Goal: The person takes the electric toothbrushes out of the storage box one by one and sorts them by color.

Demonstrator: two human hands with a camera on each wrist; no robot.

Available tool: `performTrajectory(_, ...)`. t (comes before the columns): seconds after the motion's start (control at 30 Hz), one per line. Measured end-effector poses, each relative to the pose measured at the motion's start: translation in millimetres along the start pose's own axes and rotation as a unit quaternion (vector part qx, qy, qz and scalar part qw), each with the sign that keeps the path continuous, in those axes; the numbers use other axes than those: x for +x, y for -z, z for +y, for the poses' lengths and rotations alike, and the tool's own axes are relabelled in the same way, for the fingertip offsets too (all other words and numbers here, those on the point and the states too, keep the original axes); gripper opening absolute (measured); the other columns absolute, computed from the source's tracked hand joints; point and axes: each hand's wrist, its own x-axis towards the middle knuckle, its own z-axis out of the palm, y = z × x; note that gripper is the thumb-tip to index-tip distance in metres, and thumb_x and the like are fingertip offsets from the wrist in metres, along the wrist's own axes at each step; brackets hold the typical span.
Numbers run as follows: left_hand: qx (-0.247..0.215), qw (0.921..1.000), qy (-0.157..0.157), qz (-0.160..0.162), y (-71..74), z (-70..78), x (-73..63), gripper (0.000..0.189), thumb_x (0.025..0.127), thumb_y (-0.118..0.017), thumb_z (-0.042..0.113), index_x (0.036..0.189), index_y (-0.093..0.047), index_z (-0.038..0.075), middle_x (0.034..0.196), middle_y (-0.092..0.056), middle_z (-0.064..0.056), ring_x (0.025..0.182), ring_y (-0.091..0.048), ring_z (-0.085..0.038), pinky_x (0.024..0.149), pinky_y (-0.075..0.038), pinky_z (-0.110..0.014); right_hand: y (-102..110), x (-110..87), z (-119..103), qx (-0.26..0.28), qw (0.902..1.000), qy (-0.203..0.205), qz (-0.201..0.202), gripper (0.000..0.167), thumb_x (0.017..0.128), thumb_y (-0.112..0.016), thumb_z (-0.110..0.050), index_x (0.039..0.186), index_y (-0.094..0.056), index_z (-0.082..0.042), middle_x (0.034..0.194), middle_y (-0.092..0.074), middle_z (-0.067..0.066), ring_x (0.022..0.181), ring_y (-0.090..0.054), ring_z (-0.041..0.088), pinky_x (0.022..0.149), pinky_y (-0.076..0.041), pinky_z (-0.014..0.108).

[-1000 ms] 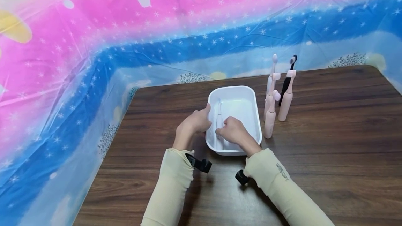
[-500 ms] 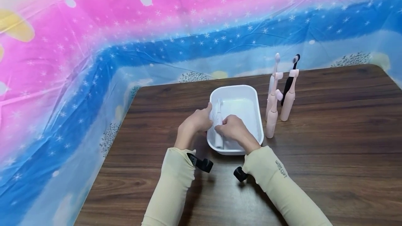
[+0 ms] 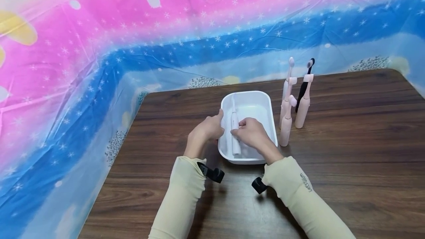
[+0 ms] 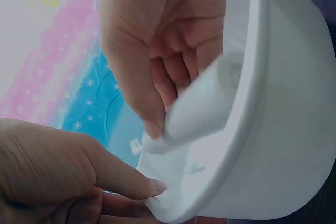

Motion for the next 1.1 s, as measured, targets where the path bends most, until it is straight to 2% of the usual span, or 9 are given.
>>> performTrajectory(0.17,-0.005,1.0000,0.002,-0.002,-0.1,-0.7,0.0,0.074,0.096,-0.050,0.010,0.156,-0.006,0.014,0.140,-0.046,-0.019,0.065,-0.064,-0.021,0.052,-0.050,-0.027,7.1,-10.2,-2.9,0.006,0.9997,0.016,0.015,0.046,0.088,-0.064,-0.025,0.122,-0.054,0.005,0.109,-0.065,0.016,0.090,-0.061,0.018,0.076,-0.048,0.025)
performTrajectory(0.47,-0.005,1.0000,-0.003,-0.001,-0.8,-0.2,-0.2,0.073,0.096,-0.048,0.010,0.156,-0.005,0.014,0.139,-0.047,-0.020,0.068,-0.067,-0.024,0.051,-0.050,-0.027,14.7,-30.6,-8.9,0.006,0.9981,0.054,0.027,0.047,0.090,-0.064,-0.028,0.127,-0.053,0.000,0.114,-0.062,0.015,0.100,-0.061,0.023,0.081,-0.050,0.031)
performTrajectory(0.73,-0.012,0.9999,-0.005,0.006,-2.7,-0.2,-2.3,0.073,0.096,-0.048,0.009,0.155,-0.007,0.013,0.146,-0.042,-0.017,0.076,-0.065,-0.024,0.054,-0.051,-0.029,16.0,-50.3,-17.4,0.006,0.9935,0.100,0.055,0.043,0.089,-0.067,-0.025,0.123,-0.056,-0.002,0.110,-0.065,0.014,0.100,-0.063,0.024,0.081,-0.052,0.034)
performTrajectory(0.9,-0.008,0.9999,-0.004,0.012,-4.8,0.2,-1.9,0.073,0.095,-0.048,0.009,0.155,-0.008,0.013,0.148,-0.040,-0.016,0.075,-0.064,-0.024,0.054,-0.049,-0.028,18.8,-63.2,-18.1,0.012,0.9916,0.110,0.067,0.043,0.088,-0.068,-0.023,0.124,-0.056,-0.004,0.113,-0.064,0.011,0.101,-0.062,0.024,0.081,-0.052,0.035)
performTrajectory(1.1,-0.001,0.9999,-0.004,0.011,-5.1,1.4,-1.4,0.072,0.096,-0.046,0.009,0.155,-0.006,0.014,0.144,-0.045,-0.016,0.070,-0.065,-0.026,0.052,-0.048,-0.029,24.2,-77.5,-15.2,0.043,0.9883,0.129,0.070,0.042,0.087,-0.067,-0.018,0.124,-0.054,-0.003,0.113,-0.062,0.013,0.102,-0.061,0.025,0.081,-0.051,0.033)
